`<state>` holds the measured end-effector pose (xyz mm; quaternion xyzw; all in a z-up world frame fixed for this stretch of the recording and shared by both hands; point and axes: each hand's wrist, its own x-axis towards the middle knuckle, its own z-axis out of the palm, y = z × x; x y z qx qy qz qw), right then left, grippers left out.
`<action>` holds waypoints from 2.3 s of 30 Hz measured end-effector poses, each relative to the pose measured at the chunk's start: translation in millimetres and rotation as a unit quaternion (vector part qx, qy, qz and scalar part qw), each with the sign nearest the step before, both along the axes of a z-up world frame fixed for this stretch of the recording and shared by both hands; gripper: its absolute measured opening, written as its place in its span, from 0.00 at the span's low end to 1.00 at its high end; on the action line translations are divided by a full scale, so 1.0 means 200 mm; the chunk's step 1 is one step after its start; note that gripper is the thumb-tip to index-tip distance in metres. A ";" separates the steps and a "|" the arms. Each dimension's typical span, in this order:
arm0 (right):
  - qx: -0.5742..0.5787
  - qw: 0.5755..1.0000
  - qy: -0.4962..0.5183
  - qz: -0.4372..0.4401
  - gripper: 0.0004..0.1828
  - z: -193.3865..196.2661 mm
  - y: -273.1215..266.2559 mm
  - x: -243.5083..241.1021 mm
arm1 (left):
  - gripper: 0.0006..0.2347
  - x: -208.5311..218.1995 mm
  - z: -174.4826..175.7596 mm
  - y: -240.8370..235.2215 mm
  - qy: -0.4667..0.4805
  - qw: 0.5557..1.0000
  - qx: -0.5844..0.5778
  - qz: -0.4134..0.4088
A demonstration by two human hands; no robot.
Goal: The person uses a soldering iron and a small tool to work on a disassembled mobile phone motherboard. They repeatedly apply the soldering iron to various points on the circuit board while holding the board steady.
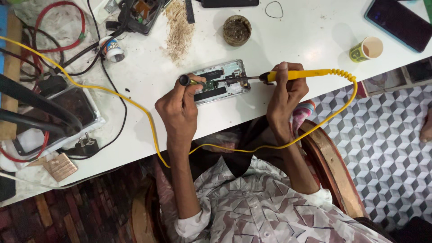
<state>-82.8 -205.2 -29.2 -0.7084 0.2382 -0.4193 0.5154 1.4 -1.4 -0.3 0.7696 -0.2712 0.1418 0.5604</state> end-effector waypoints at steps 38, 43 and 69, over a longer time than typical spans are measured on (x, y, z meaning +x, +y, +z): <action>-0.411 0.904 0.076 0.094 0.06 0.50 0.15 0.11 | 0.04 -0.02 0.04 0.01 0.020 0.999 -0.004 -0.030; -0.424 0.896 0.085 0.104 0.09 0.51 0.15 0.11 | 0.04 -0.03 0.04 0.02 0.002 1.000 0.005 -0.028; -0.105 0.994 0.008 0.005 0.12 0.17 -0.15 0.14 | 0.07 -0.02 0.04 0.00 0.019 1.000 0.009 -0.019</action>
